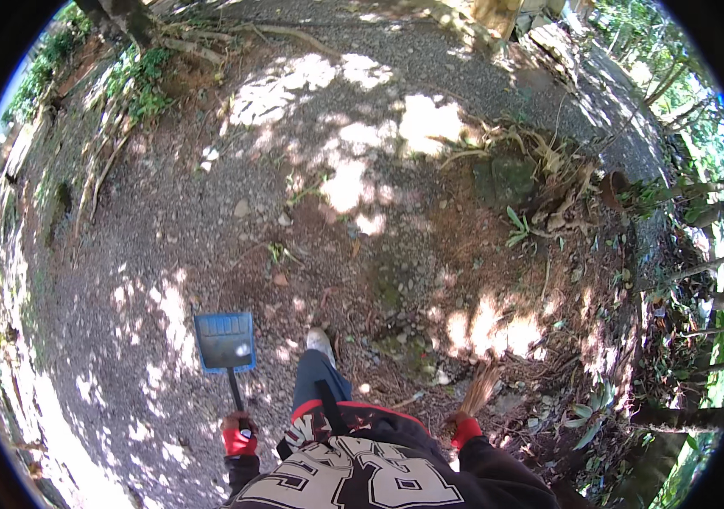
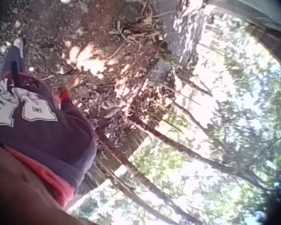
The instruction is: The person sweeps dry leaves and debris from a dirt and gravel yard using a broom and dustpan. They gather the material into piles, sweep it into the dustpan, and move to different areas to continue cleaning.
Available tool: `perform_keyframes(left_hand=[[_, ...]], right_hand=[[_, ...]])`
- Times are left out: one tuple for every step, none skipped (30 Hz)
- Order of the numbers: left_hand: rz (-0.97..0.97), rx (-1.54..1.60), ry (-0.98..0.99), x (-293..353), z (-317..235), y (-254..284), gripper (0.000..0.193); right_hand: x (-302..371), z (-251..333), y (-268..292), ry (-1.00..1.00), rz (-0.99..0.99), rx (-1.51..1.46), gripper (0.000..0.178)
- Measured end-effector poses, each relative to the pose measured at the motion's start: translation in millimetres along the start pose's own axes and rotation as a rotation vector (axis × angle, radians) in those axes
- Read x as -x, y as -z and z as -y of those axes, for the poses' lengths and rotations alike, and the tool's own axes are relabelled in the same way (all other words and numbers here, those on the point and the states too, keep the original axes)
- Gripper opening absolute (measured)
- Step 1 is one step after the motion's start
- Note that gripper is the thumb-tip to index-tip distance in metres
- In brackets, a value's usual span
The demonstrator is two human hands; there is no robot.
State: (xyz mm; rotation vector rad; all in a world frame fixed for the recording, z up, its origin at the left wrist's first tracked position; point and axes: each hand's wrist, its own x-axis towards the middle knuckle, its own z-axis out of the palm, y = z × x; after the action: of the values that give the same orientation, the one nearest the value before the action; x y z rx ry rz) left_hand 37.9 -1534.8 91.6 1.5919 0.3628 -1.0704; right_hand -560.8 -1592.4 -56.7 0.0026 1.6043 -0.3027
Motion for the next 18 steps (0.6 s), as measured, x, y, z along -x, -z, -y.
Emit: perform_keyframes(left_hand=[[-0.002,-0.069,0.04,-22.3,-28.0,-16.2,0.008],[-0.023,-0.122,0.024,-39.0,-52.5,-28.6,0.006],[-0.048,-0.166,-0.002,-54.8,-77.6,-41.8,0.004],[-0.068,-0.188,-0.023,-69.1,-101.7,-56.0,0.003],[-0.063,-0.226,-0.031,-80.6,-126.8,-67.2,0.003],[-0.053,-0.248,-0.034,-92.2,-153.2,-80.3,0.004],[-0.063,-0.257,-0.01,-104.0,-178.1,-97.7,0.005],[0.004,-0.252,-0.035,-111.2,-201.3,-111.5,0.011],[0.013,-0.263,-0.044,-114.3,-220.5,-120.8,0.01],[0.038,-0.255,-0.05,-121.5,-239.0,-136.9,0.009],[0.064,-0.25,-0.056,-131.2,-256.2,-156.2,0.01],[0.04,-0.24,0.006,-141.7,-272.3,-175.0,0.011],[0.105,-0.27,-0.031,-154.0,-288.1,-198.1,0.011],[0.115,-0.294,-0.022,-161.9,-301.3,-213.1,0.011],[0.139,-0.296,-0.002,-169.0,-314.7,-223.2,0.012],[0.117,-0.333,0.106,-183.0,-332.2,-242.6,0.017],[0.154,-0.371,0.052,-196.2,-349.5,-261.9,0.017],[0.161,-0.402,0.038,-203.9,-362.0,-274.4,0.017]], right_hand=[[5.7,15.5,-14.3,0.012,-0.038,0.039,0.015],[13.8,31.6,-29.2,0.028,-0.081,0.083,0.016],[23.4,48.9,-46.9,0.044,-0.11,0.115,0.018],[33.3,67.4,-66.4,0.062,-0.134,0.145,0.02],[42.8,85.1,-87.0,0.078,-0.143,0.165,0.021],[50.4,104.0,-109.1,0.099,-0.147,0.187,0.023],[56.0,123.4,-131.2,0.118,-0.147,0.212,0.025],[59.9,141.6,-153.8,0.136,-0.146,0.24,0.027],[61.5,158.5,-174.5,0.153,-0.143,0.265,0.029],[59.9,176.4,-195.7,0.169,-0.142,0.295,0.031],[57.5,192.3,-214.3,0.179,-0.146,0.322,0.033],[52.7,206.0,-232.6,0.182,-0.147,0.351,0.035],[46.2,223.5,-249.3,0.189,-0.15,0.379,0.037],[40.1,234.5,-266.3,0.182,-0.153,0.414,0.039],[33.7,246.2,-279.9,0.168,-0.157,0.44,0.041],[27.1,258.2,-294.4,0.162,-0.161,0.464,0.043],[21.0,271.2,-308.3,0.152,-0.157,0.491,0.045],[15.7,283.9,-319.5,0.133,-0.159,0.517,0.047]])
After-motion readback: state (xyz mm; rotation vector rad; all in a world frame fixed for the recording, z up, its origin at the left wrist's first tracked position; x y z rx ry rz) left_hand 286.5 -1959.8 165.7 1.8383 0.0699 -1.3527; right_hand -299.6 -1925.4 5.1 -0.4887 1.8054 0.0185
